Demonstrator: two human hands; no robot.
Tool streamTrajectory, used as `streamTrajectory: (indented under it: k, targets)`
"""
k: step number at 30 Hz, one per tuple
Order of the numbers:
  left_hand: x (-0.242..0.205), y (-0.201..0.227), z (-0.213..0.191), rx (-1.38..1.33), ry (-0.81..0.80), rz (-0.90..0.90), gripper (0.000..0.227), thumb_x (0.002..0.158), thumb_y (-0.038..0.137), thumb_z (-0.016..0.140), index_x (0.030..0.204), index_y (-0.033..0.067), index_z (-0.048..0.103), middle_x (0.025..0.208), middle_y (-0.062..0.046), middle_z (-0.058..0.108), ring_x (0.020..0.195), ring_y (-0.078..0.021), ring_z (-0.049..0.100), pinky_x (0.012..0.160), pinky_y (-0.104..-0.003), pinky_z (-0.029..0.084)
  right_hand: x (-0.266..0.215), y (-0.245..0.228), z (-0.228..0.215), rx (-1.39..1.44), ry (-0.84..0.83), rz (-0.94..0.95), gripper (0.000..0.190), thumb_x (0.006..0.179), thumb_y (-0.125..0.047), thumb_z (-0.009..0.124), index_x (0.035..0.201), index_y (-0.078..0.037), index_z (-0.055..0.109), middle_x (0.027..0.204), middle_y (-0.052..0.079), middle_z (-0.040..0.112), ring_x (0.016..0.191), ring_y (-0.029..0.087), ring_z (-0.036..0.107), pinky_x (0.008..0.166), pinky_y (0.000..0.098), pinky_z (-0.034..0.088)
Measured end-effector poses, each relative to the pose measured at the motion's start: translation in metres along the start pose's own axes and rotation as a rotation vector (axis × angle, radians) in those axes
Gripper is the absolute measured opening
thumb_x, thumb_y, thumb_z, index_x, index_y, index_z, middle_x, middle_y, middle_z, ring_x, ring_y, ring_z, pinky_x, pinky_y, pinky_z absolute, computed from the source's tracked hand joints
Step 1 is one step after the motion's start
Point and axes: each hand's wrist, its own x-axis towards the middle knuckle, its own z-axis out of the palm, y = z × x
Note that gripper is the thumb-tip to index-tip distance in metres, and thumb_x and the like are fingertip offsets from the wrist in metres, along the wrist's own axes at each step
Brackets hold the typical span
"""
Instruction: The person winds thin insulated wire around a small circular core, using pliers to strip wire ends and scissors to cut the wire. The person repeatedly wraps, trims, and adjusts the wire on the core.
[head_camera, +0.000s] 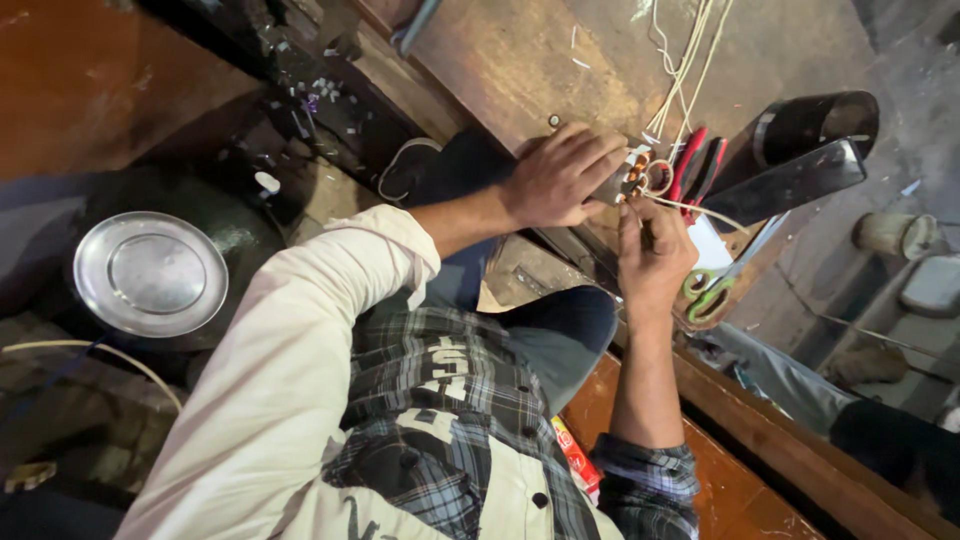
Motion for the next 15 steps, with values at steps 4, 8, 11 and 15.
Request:
streamTrajectory:
  k: [4,8,11,15]
  targets:
    - [-0.006,-0.005,-0.001,-0.028,0.025,0.028,0.088,0.069,0.028,0.094,0.139,-0.0018,0.049,0.139,-0.017,0.049,0.13,-0.0354,0.053,0.113,-0.049,0.042,0.001,0.005,0.006,0.095,-0.014,0.131,0.01,0.098,-0.004,0.08,0.098,0.001,0.071,0.085,0.008,0.069,0.068,0.013,0.057,0.064,0.0275,0.047]
    - [-0.012,-0.007,0.009,0.005,0.031,0.055,0.087,0.072,0.026,0.094,0.14,-0.0022,0.049,0.14,-0.018,0.048,0.131,-0.0354,0.052,0.111,-0.048,0.044,0.0,0.004,0.008,0.161,-0.008,0.199,0.011,0.098,-0.004,0.08,0.095,0.0,0.07,0.082,0.007,0.068,0.069,0.009,0.056,0.063,0.0252,0.046]
    - [-0.016,-0.011,0.013,0.01,0.053,0.067,0.086,0.073,0.026,0.094,0.14,-0.0028,0.048,0.14,-0.018,0.047,0.131,-0.0355,0.052,0.111,-0.048,0.045,-0.001,-0.006,0.014,0.135,0.007,0.254,0.007,0.097,-0.001,0.077,0.096,0.001,0.071,0.082,0.008,0.068,0.069,0.011,0.059,0.064,0.0264,0.048]
    - [-0.02,-0.015,0.022,0.051,0.067,0.096,0.083,0.075,0.022,0.092,0.14,-0.0029,0.047,0.14,-0.019,0.047,0.131,-0.0355,0.053,0.111,-0.049,0.046,-0.011,-0.02,0.022,0.012,0.09,0.125,0.005,0.095,0.005,0.075,0.098,0.004,0.071,0.09,0.013,0.069,0.079,0.017,0.065,0.072,0.0297,0.052]
